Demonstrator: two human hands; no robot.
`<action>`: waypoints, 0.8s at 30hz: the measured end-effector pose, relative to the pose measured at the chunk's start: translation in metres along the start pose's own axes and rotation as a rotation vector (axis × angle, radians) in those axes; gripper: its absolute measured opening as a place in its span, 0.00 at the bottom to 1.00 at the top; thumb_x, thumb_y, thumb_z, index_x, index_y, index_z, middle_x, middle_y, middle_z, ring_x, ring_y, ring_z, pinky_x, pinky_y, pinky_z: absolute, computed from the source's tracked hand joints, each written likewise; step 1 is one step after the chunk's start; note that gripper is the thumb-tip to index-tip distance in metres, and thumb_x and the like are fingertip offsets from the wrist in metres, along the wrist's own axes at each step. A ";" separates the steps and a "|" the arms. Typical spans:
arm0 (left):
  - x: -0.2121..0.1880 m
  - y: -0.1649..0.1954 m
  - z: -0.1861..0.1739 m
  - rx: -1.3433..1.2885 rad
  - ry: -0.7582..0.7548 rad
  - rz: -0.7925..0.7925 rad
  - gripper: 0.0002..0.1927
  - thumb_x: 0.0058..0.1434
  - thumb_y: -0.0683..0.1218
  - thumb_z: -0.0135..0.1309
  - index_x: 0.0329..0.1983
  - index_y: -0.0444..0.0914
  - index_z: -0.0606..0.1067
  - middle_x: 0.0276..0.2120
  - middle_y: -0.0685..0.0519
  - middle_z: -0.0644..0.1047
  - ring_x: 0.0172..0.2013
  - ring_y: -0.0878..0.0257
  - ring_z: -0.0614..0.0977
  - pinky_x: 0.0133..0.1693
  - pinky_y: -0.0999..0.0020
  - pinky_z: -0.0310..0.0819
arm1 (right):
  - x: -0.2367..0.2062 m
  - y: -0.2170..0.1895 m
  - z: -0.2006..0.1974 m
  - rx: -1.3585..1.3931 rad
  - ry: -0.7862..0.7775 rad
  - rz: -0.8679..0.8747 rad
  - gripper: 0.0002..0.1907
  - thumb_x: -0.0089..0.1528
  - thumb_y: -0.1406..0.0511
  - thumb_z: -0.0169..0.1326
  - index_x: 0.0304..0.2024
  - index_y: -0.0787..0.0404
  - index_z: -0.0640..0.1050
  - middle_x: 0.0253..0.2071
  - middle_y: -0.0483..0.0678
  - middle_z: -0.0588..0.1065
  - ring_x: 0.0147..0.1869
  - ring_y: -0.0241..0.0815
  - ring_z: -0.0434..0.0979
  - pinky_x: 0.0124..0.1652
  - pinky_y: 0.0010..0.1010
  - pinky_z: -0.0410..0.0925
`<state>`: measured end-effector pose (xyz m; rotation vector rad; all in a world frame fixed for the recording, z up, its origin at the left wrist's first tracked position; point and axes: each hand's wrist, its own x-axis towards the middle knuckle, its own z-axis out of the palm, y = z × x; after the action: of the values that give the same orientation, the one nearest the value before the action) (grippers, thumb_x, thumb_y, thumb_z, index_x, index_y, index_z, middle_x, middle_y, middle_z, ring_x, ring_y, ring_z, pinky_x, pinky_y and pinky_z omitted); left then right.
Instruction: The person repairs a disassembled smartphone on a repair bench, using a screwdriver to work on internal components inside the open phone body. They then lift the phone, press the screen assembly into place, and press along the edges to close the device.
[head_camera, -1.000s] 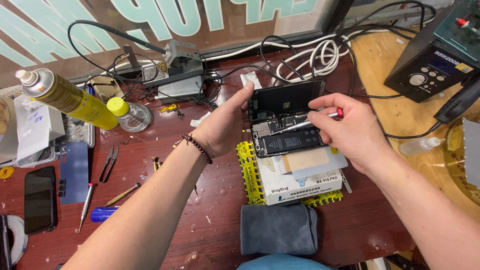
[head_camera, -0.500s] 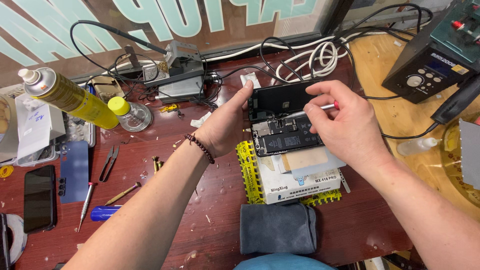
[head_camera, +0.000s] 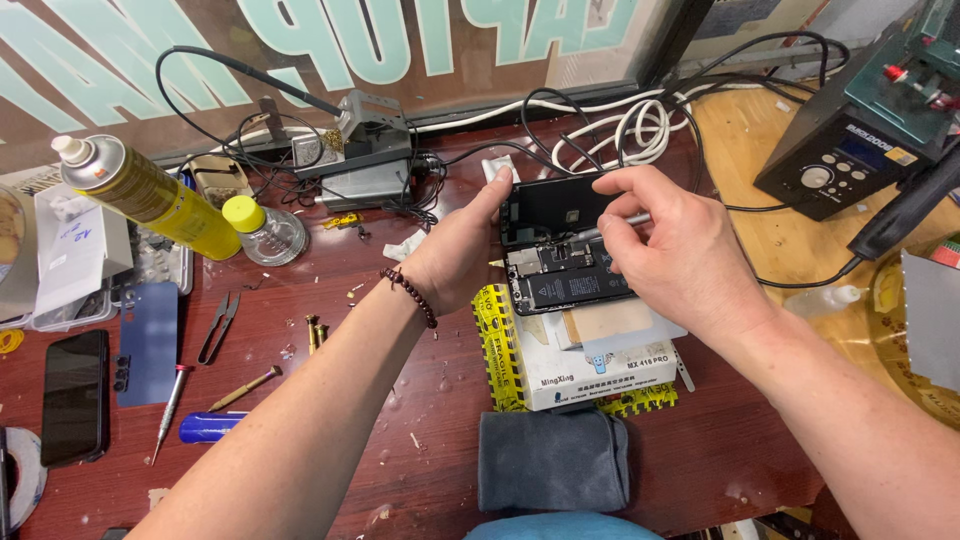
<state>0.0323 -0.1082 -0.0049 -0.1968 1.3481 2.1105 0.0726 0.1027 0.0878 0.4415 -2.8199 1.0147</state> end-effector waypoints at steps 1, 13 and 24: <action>0.000 0.000 0.001 -0.011 0.003 -0.004 0.35 0.62 0.72 0.43 0.54 0.42 0.77 0.48 0.55 0.80 0.49 0.63 0.80 0.53 0.58 0.71 | 0.000 -0.001 -0.001 0.006 -0.011 0.014 0.13 0.63 0.67 0.54 0.51 0.60 0.77 0.32 0.48 0.81 0.30 0.40 0.84 0.34 0.33 0.74; -0.002 -0.001 0.005 0.020 0.038 0.011 0.34 0.64 0.72 0.40 0.55 0.43 0.77 0.48 0.57 0.81 0.49 0.64 0.80 0.51 0.59 0.71 | 0.001 -0.008 -0.003 -0.009 -0.036 -0.006 0.14 0.62 0.67 0.54 0.51 0.60 0.76 0.32 0.49 0.81 0.31 0.42 0.84 0.34 0.34 0.75; -0.002 -0.004 0.005 0.018 0.023 0.026 0.34 0.64 0.72 0.39 0.55 0.43 0.77 0.47 0.57 0.80 0.47 0.64 0.79 0.51 0.58 0.72 | 0.013 -0.008 -0.003 -0.125 -0.045 -0.235 0.12 0.60 0.68 0.57 0.46 0.62 0.77 0.33 0.53 0.81 0.37 0.51 0.84 0.37 0.38 0.75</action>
<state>0.0369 -0.1039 -0.0048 -0.1970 1.3891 2.1234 0.0625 0.0955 0.0972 0.7666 -2.7647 0.7874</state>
